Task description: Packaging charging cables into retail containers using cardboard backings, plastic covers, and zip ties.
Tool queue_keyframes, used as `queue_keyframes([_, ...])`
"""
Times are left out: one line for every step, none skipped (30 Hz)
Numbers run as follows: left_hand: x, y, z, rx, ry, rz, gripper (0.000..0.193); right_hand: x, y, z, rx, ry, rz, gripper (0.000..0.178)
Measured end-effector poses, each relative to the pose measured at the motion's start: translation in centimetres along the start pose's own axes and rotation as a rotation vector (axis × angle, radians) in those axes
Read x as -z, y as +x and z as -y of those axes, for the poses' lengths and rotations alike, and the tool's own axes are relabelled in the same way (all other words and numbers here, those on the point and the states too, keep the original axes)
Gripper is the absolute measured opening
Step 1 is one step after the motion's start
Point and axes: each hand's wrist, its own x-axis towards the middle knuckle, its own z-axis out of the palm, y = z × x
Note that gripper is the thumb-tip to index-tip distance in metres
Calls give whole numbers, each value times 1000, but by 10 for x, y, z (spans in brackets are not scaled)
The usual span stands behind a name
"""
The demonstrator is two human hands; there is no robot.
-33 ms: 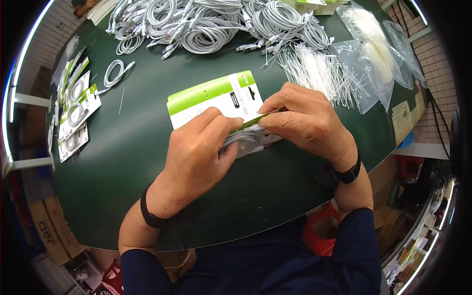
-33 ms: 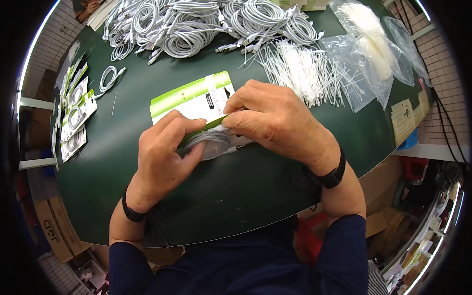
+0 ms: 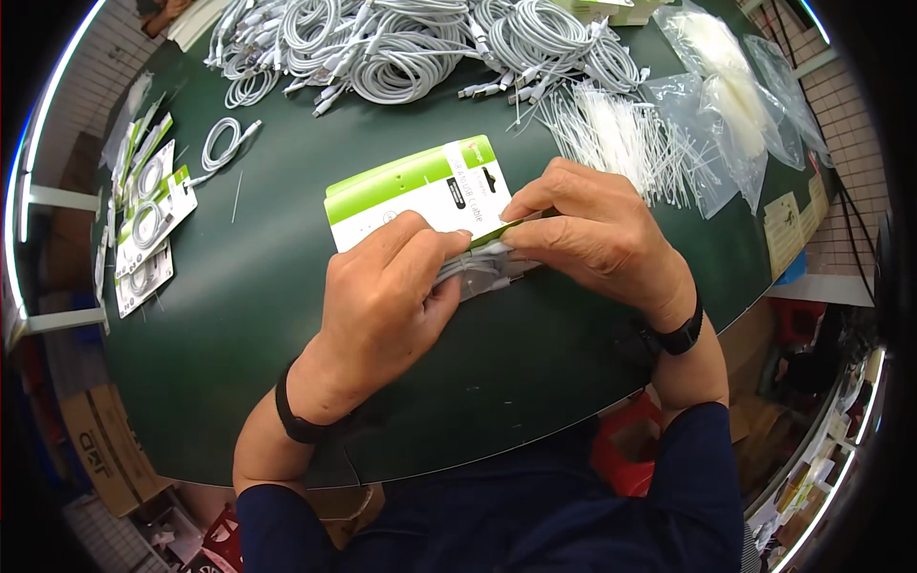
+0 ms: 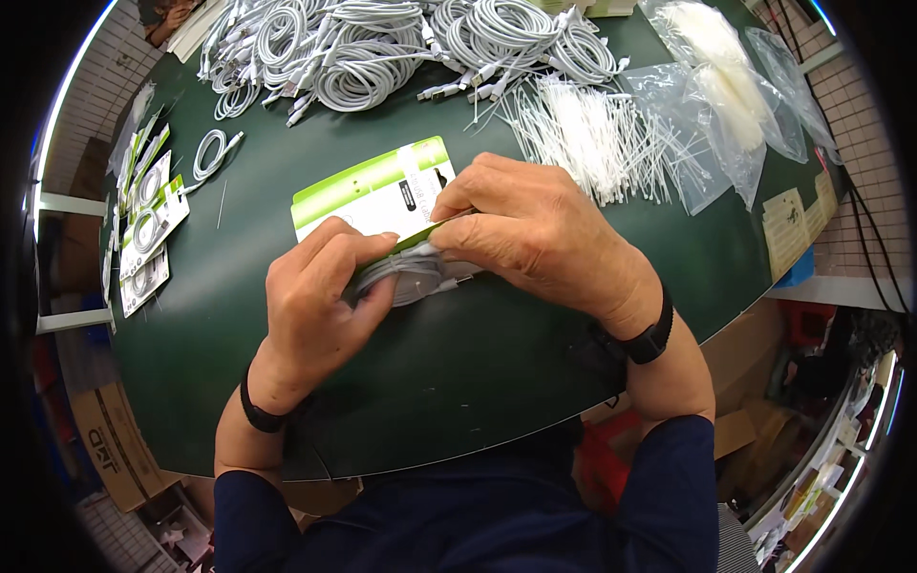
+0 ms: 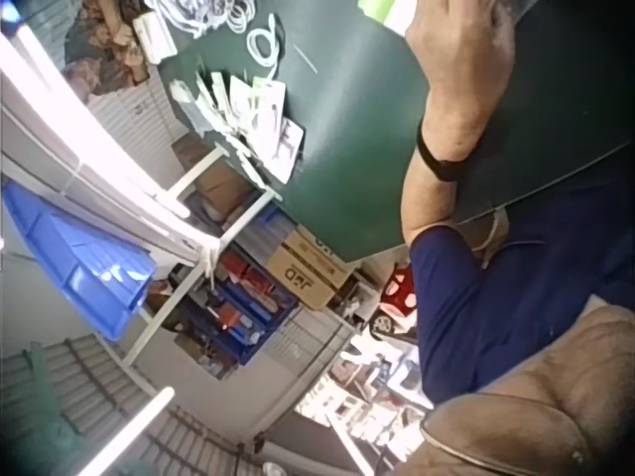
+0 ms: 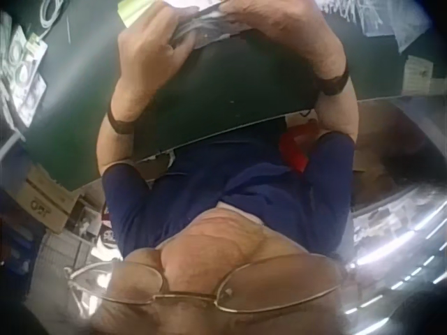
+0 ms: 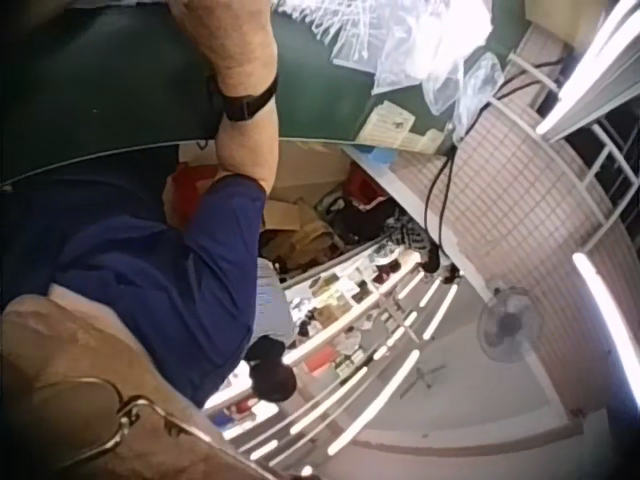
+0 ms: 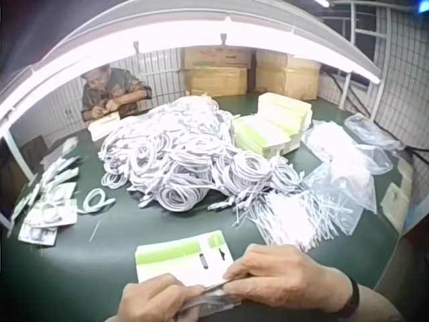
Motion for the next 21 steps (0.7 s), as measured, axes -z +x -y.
queue_keyframes([0, -1, 2, -41, 33, -31, 33, -2, 0, 0, 23, 15, -32, 25])
queue_keyframes([-1, -2, 3, -81, 65, -64, 33, -3, 1, -1, 48, 29, -61, 24])
queue_keyframes([-1, -2, 4, -123, 96, -98, 34, -4, 0, -2, 72, 42, -91, 23])
queue_keyframes([-2, -2, 4, -125, 97, -82, 34, -5, 0, -3, 63, 46, -102, 23])
queue_keyframes([-4, -3, 4, -141, 105, -92, 34, -7, -1, -5, 74, 48, -103, 23])
queue_keyframes([-5, -3, 4, -158, 112, -103, 35, -8, -2, -6, 85, 49, -103, 22])
queue_keyframes([-5, -3, 5, -176, 116, -114, 35, -9, -3, -6, 95, 49, -102, 21])
queue_keyframes([-6, -2, 6, -178, 115, -100, 35, -10, -3, -7, 85, 51, -111, 21])
queue_keyframes([-6, -2, 6, -183, 112, -107, 35, -10, -3, -8, 90, 48, -106, 21])
queue_keyframes([-6, -2, 7, -188, 110, -115, 34, -11, -3, -8, 95, 45, -100, 20])
queue_keyframes([-7, -1, 8, -193, 108, -123, 34, -11, -4, -9, 101, 42, -93, 20])
queue_keyframes([-7, -1, 8, -195, 104, -114, 34, -13, -4, -9, 93, 42, -99, 20])
queue_keyframes([-7, -1, 8, -195, 102, -119, 34, -14, -4, -10, 95, 47, -104, 20])
queue_keyframes([-7, -1, 8, -194, 99, -125, 34, -15, -4, -10, 99, 51, -109, 20])
queue_keyframes([-6, 0, 8, -194, 97, -132, 34, -15, -3, -9, 104, 54, -114, 20])
queue_keyframes([-6, 0, 7, -199, 96, -128, 34, -16, -3, -8, 100, 52, -118, 20])
queue_keyframes([-6, 0, 7, -196, 99, -130, 34, -17, -4, -9, 100, 53, -120, 19])
queue_keyframes([-7, 1, 7, -195, 103, -134, 34, -17, -4, -9, 101, 52, -122, 19])
queue_keyframes([-7, 2, 7, -195, 108, -140, 33, -17, -4, -10, 103, 51, -124, 19])
queue_keyframes([-7, 2, 7, -204, 109, -145, 33, -17, -5, -10, 108, 41, -127, 19])
queue_keyframes([-5, 1, 7, -183, 112, -127, 34, -19, -5, -10, 100, 39, -130, 20])
